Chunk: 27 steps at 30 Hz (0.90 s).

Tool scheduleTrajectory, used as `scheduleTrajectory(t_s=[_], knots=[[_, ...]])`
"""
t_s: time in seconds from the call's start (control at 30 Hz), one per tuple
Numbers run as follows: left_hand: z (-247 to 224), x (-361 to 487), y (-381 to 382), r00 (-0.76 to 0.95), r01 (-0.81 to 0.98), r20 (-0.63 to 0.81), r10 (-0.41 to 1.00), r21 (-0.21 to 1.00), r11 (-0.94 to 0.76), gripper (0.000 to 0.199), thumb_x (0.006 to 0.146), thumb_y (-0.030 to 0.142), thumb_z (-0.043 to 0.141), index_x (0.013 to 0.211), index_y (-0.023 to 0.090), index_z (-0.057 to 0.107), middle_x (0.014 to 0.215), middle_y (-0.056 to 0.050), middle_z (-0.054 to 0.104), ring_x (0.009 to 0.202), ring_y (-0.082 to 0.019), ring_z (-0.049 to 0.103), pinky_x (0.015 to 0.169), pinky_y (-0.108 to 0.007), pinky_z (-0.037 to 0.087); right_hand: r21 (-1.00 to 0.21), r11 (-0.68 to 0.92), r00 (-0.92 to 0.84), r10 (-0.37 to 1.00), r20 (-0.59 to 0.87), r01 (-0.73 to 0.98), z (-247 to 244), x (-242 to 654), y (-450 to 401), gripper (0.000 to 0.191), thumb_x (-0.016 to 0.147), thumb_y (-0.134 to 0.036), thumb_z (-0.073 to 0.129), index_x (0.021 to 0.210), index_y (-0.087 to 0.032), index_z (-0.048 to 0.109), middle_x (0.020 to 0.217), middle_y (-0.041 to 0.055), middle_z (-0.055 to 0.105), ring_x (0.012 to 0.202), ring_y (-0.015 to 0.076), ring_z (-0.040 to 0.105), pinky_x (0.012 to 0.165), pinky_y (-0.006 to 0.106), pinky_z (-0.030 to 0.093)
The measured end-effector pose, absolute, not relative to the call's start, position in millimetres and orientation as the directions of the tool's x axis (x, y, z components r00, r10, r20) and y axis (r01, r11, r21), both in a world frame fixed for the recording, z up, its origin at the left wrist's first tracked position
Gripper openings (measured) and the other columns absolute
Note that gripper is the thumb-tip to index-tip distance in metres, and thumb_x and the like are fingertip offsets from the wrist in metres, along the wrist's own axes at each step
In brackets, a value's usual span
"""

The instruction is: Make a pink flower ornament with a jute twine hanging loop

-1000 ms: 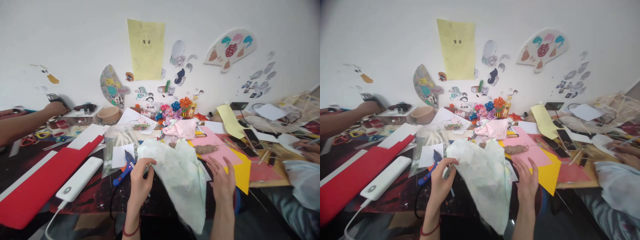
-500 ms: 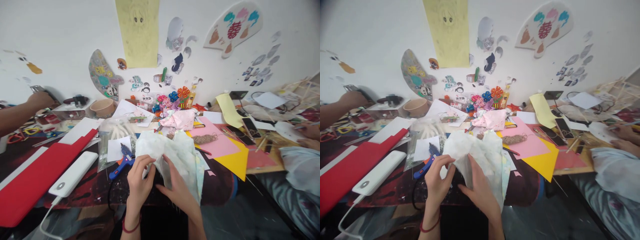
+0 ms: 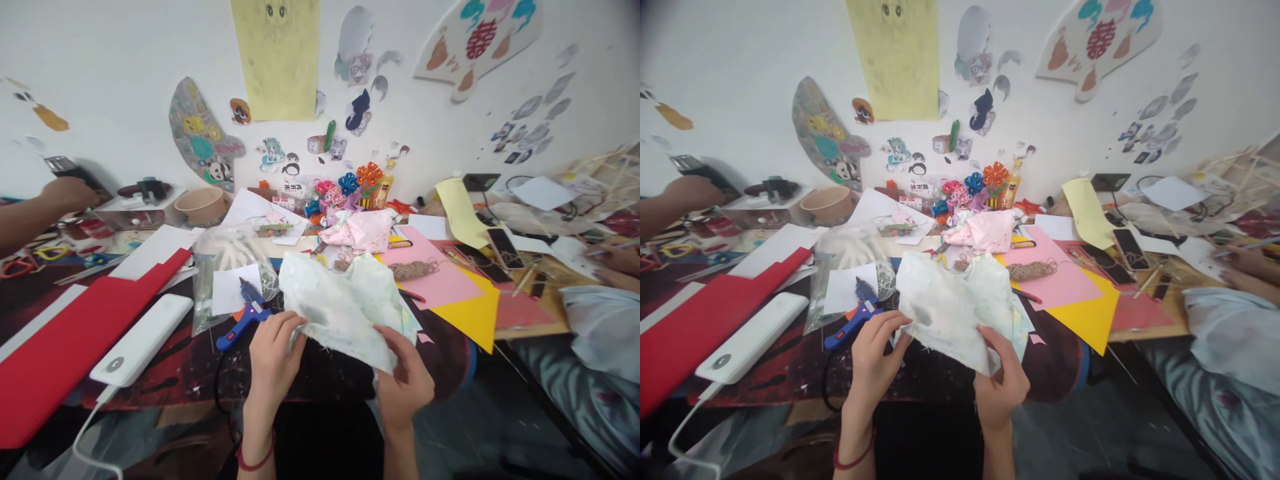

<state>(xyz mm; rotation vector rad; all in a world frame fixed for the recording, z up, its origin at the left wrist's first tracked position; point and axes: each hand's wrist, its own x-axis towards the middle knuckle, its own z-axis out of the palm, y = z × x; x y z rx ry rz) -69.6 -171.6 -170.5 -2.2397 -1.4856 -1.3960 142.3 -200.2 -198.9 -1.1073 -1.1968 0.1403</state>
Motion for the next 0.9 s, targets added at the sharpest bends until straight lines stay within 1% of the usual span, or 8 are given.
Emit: scheduleTrajectory(t_s=[0.1,0.17,0.27,0.37,0.5,0.57,0.7,0.9], knots=[[-169,-72,-175,0.099,0.78,0.735,0.671,0.362,-0.511,0.021,0.089,0.004,0.063,0.103,0.02,0.065,0.102,-0.004,0.07,0.094,-0.018,0.065,0.085,-0.031,0.048,-0.694,0.548,0.423,0.55,0.72,0.468,-193,140,-201,0.037,0.075,-0.004,0.074,0.108,-0.021,0.074,0.1,0.0024,0.073,0.093,0.0175,0.067,0.082,0.028,0.055],[-168,-72,-180,0.045,0.761,0.755,0.655,0.399,-0.512,0.022,0.089,0.003,0.062,0.103,0.02,0.065,0.101,-0.004,0.069,0.094,-0.017,0.065,0.085,-0.031,0.049,-0.724,0.527,0.445,0.571,0.69,0.445,-191,137,-203,0.038,0.073,-0.002,0.072,0.106,-0.021,0.072,0.099,0.0021,0.07,0.089,0.0165,0.065,0.078,0.027,0.054],[-169,-67,-190,-0.071,0.722,0.788,0.612,0.464,-0.514,0.024,0.089,0.001,0.061,0.103,0.019,0.067,0.096,-0.004,0.067,0.084,-0.014,0.063,0.077,-0.026,0.05,-0.79,0.447,0.465,0.642,0.61,0.42,-193,132,-210,0.041,0.071,0.001,0.066,0.105,-0.021,0.071,0.099,0.0013,0.068,0.086,0.0152,0.063,0.076,0.026,0.054],[-175,-62,-202,-0.172,0.692,0.787,0.592,0.525,-0.496,0.022,0.088,0.001,0.062,0.101,0.018,0.068,0.092,-0.003,0.065,0.074,-0.011,0.059,0.069,-0.023,0.048,-0.8,0.404,0.411,0.701,0.583,0.444,-199,128,-216,0.042,0.074,0.0,0.062,0.108,-0.022,0.07,0.104,0.0027,0.069,0.093,0.0171,0.065,0.084,0.029,0.055],[-178,-60,-213,-0.246,0.681,0.764,0.596,0.574,-0.455,0.019,0.089,0.004,0.062,0.099,0.018,0.068,0.092,-0.002,0.064,0.07,-0.01,0.055,0.065,-0.022,0.046,-0.738,0.425,0.294,0.723,0.625,0.525,-212,121,-210,0.042,0.082,-0.007,0.063,0.121,-0.021,0.067,0.117,0.0072,0.07,0.108,0.0217,0.067,0.098,0.037,0.054],[-177,-62,-214,-0.241,0.68,0.774,0.585,0.565,-0.467,0.019,0.088,0.004,0.062,0.099,0.018,0.07,0.083,0.0,0.062,0.067,-0.01,0.054,0.064,-0.022,0.045,-0.682,0.458,0.249,0.695,0.675,0.57,-223,116,-202,0.042,0.083,-0.008,0.061,0.123,-0.019,0.066,0.118,0.0089,0.07,0.111,0.0234,0.067,0.098,0.039,0.054],[-178,-65,-212,-0.206,0.677,0.765,0.61,0.562,-0.476,0.021,0.089,0.006,0.063,0.102,0.021,0.072,0.062,0.006,0.047,0.056,-0.009,0.045,0.058,-0.021,0.04,-0.605,0.494,0.275,0.586,0.762,0.625,-245,108,-185,0.03,0.086,-0.012,0.061,0.115,-0.017,0.069,0.106,0.0103,0.073,0.1,0.0248,0.07,0.089,0.04,0.056],[-185,-63,-206,-0.211,0.676,0.725,0.655,0.593,-0.438,0.018,0.091,0.011,0.061,0.103,0.02,0.07,0.06,0.008,0.048,0.051,-0.006,0.044,0.055,-0.018,0.041,-0.539,0.492,0.331,0.449,0.83,0.684,-263,101,-170,0.021,0.092,-0.013,0.059,0.107,-0.015,0.072,0.099,0.0117,0.072,0.094,0.0256,0.069,0.085,0.041,0.056]])
